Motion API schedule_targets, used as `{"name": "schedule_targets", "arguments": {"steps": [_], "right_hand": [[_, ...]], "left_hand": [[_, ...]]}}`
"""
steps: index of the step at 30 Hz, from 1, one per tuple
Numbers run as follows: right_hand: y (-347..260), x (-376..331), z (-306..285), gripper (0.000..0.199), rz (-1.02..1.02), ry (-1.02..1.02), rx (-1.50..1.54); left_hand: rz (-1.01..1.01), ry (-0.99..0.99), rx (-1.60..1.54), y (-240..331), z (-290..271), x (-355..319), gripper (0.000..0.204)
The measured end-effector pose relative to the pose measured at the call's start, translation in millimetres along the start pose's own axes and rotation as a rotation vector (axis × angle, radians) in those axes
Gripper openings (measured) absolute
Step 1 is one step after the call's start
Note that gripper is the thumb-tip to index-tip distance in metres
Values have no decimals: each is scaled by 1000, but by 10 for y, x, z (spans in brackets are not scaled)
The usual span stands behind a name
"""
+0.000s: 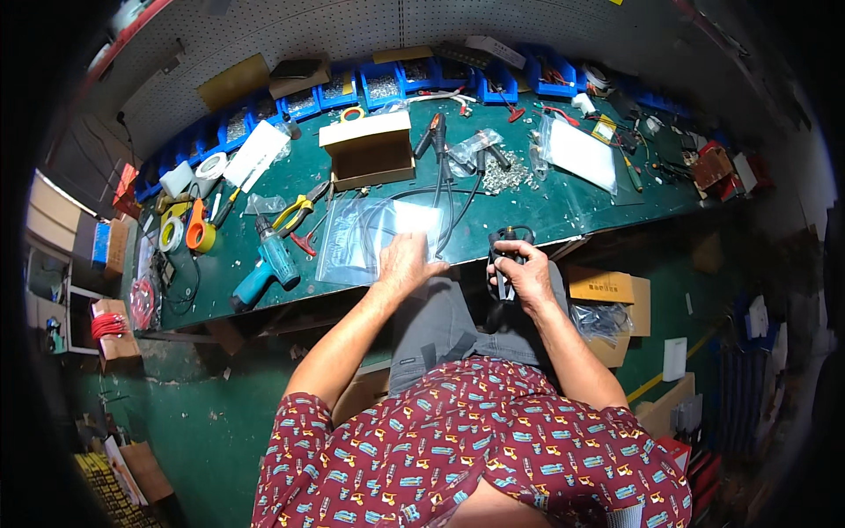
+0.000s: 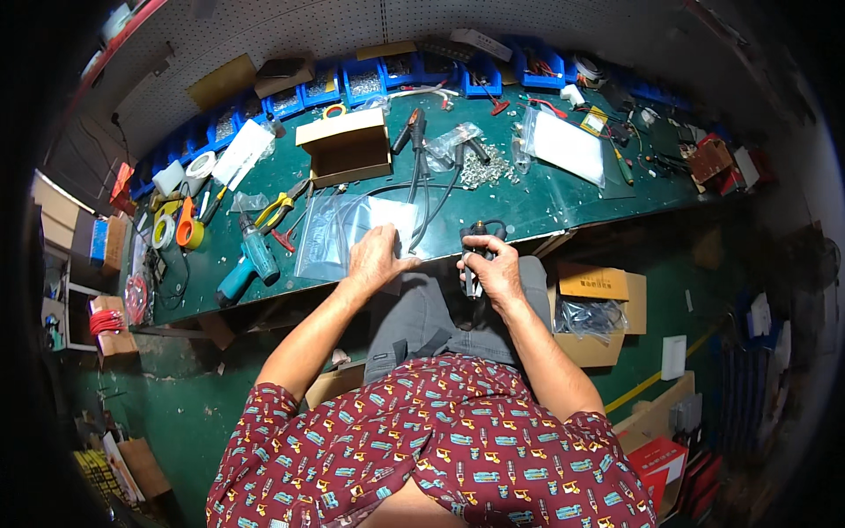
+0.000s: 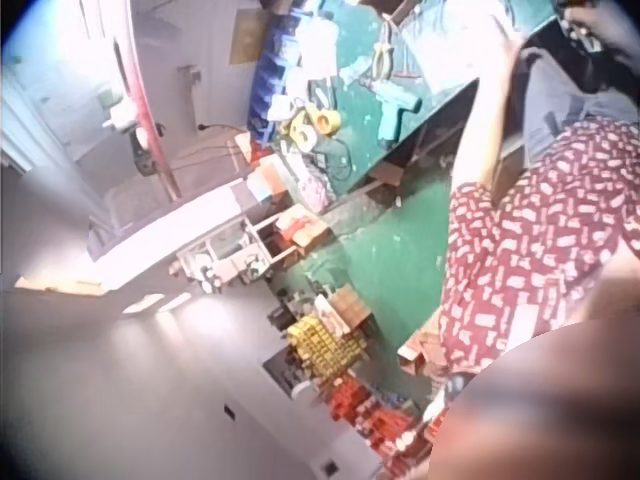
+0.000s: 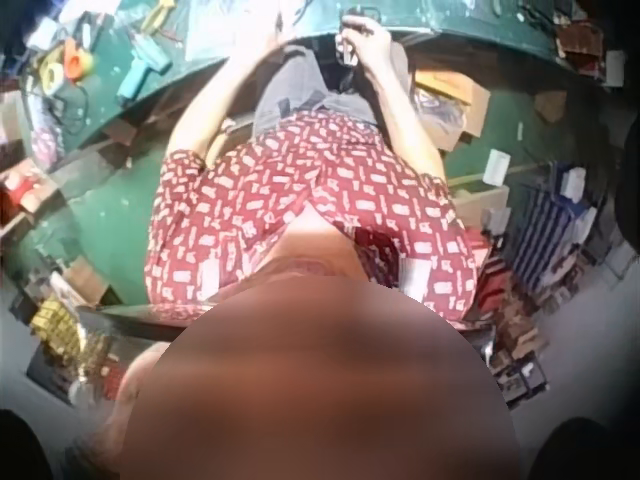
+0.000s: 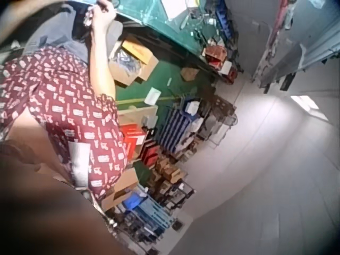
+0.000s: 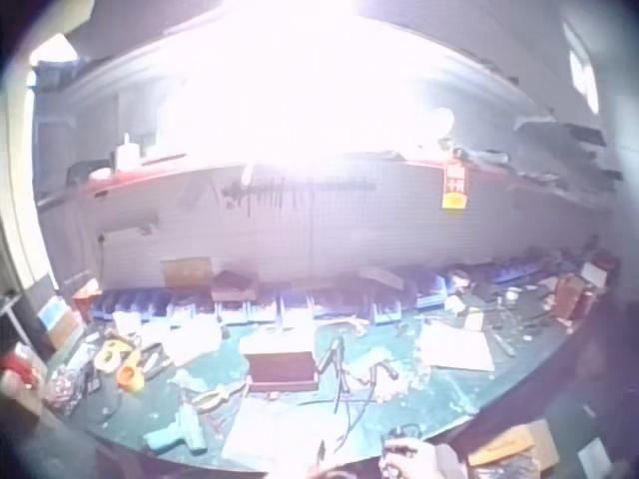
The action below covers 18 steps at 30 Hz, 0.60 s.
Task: The person unpacks a black cable and repeatedly attaches black plastic connectors to its ends using a blue heat gun. The person handles the cable and connectors one at a time, applying heat to secure the fittings.
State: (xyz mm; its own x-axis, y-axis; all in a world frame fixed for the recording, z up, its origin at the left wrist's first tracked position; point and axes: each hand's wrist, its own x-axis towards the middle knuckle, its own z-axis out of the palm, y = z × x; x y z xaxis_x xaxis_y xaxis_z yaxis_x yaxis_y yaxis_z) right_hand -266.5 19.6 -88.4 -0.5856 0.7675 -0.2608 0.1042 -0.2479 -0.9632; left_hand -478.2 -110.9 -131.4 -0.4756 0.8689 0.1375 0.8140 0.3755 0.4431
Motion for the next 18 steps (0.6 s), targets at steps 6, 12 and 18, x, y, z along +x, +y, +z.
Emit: {"name": "schedule_targets", "arguments": {"steps": [6, 12, 18], "right_hand": [[141, -251, -268, 29, 41, -126, 88], [265, -398, -596, 27, 82, -103, 105], [314, -382, -724, 25, 89, -77, 144]], "left_hand": [[-90, 224, -19, -223, 82, -140, 42], [-604, 308, 137, -1217, -373, -205, 44], [-768, 201, 102, -1472, -315, -96, 37]]}}
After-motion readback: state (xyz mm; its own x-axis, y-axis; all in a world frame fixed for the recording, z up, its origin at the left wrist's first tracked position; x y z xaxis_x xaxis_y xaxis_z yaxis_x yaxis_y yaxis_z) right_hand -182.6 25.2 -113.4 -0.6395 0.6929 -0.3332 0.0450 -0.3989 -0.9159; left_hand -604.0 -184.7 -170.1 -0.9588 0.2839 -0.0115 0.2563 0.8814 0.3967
